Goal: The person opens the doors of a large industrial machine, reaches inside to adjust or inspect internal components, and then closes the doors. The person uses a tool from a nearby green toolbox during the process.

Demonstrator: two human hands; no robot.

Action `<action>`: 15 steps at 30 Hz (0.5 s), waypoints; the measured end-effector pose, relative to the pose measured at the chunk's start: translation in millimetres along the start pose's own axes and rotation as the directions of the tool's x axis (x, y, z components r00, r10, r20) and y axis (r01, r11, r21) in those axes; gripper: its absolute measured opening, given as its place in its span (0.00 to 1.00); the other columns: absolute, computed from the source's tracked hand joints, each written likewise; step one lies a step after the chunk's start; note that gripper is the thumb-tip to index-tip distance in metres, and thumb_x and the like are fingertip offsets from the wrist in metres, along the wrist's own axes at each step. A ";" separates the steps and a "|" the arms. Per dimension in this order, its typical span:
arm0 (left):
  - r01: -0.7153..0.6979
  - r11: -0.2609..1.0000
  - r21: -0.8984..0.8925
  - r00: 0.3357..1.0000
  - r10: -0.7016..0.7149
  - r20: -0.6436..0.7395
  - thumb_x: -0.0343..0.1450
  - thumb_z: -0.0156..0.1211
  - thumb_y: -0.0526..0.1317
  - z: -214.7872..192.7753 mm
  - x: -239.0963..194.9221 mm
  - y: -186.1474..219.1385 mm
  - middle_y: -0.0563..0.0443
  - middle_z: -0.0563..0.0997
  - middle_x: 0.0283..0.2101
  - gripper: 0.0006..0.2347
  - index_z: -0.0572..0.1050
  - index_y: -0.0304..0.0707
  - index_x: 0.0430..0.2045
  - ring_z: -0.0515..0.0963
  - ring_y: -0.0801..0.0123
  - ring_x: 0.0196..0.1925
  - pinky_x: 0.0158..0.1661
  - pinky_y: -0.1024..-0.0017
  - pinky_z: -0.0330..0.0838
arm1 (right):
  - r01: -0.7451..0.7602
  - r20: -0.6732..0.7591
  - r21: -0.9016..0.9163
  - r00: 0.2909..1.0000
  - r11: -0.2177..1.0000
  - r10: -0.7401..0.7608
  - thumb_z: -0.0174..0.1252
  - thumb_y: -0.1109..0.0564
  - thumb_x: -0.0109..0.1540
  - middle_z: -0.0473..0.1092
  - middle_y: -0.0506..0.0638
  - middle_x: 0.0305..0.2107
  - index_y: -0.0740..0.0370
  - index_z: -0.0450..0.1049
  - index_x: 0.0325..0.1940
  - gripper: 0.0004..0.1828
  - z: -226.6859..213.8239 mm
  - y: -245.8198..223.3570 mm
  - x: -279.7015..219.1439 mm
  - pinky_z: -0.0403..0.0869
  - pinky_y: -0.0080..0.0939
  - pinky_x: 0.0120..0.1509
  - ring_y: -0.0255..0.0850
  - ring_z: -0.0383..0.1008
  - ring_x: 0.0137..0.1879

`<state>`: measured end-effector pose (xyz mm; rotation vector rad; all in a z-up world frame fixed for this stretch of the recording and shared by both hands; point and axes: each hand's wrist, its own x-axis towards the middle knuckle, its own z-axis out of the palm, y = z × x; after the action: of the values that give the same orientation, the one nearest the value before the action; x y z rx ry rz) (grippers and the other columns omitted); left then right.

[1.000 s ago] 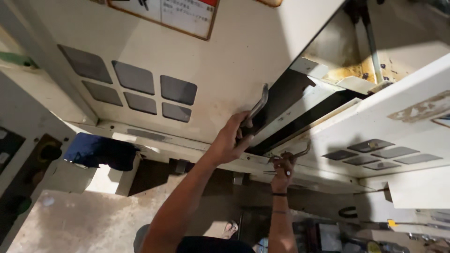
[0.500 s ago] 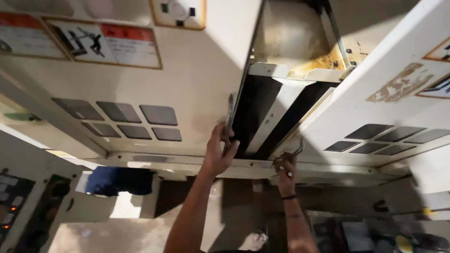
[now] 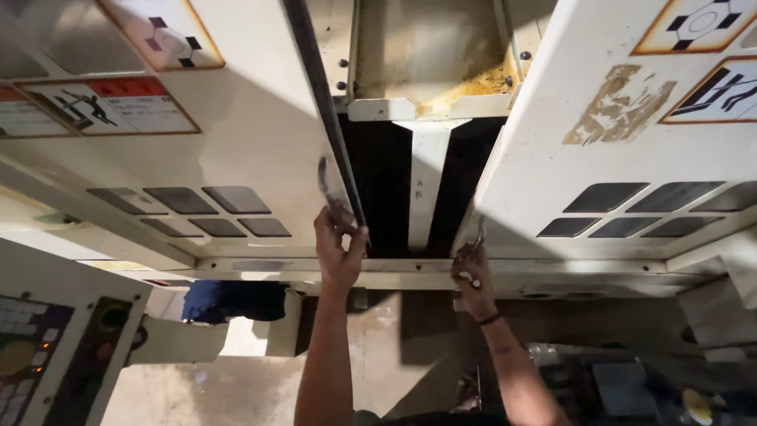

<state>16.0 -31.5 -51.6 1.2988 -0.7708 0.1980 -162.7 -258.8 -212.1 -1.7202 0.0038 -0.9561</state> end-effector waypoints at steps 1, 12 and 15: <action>-0.002 1.000 -0.012 1.000 0.001 -0.011 0.70 0.60 0.23 2.6 1.4 0.8 0.46 0.68 0.52 0.27 0.58 0.29 0.65 0.72 0.68 0.48 0.41 0.72 0.74 | 0.032 0.023 -0.029 0.999 0.999 -0.031 0.55 0.66 0.52 0.61 0.56 0.50 0.64 0.71 0.32 0.05 -2.6 -0.7 4.7 0.64 0.50 0.65 0.53 0.64 0.59; 0.021 0.997 0.069 0.999 -0.018 -0.042 0.71 0.62 0.24 5.3 1.4 12.6 0.47 0.69 0.51 0.27 0.59 0.28 0.65 0.71 0.69 0.51 0.44 0.73 0.74 | 0.057 0.040 -0.002 0.998 0.998 -0.057 0.55 0.66 0.59 0.60 0.57 0.50 0.61 0.69 0.32 0.03 -2.6 -15.2 11.1 0.64 0.51 0.66 0.53 0.64 0.56; -0.005 0.997 0.081 1.000 0.007 -0.018 0.71 0.63 0.25 6.0 -0.8 10.6 0.48 0.69 0.50 0.26 0.59 0.28 0.64 0.72 0.70 0.50 0.44 0.74 0.75 | 0.131 0.039 0.065 0.990 0.989 -0.134 0.55 0.67 0.60 0.60 0.57 0.50 0.61 0.69 0.32 0.05 -4.5 -15.9 12.3 0.64 0.49 0.64 0.52 0.62 0.55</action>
<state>7.3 -33.7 -43.4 1.3695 -0.7578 0.2481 -164.3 -261.8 -191.7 -1.6994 -0.1693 -1.0054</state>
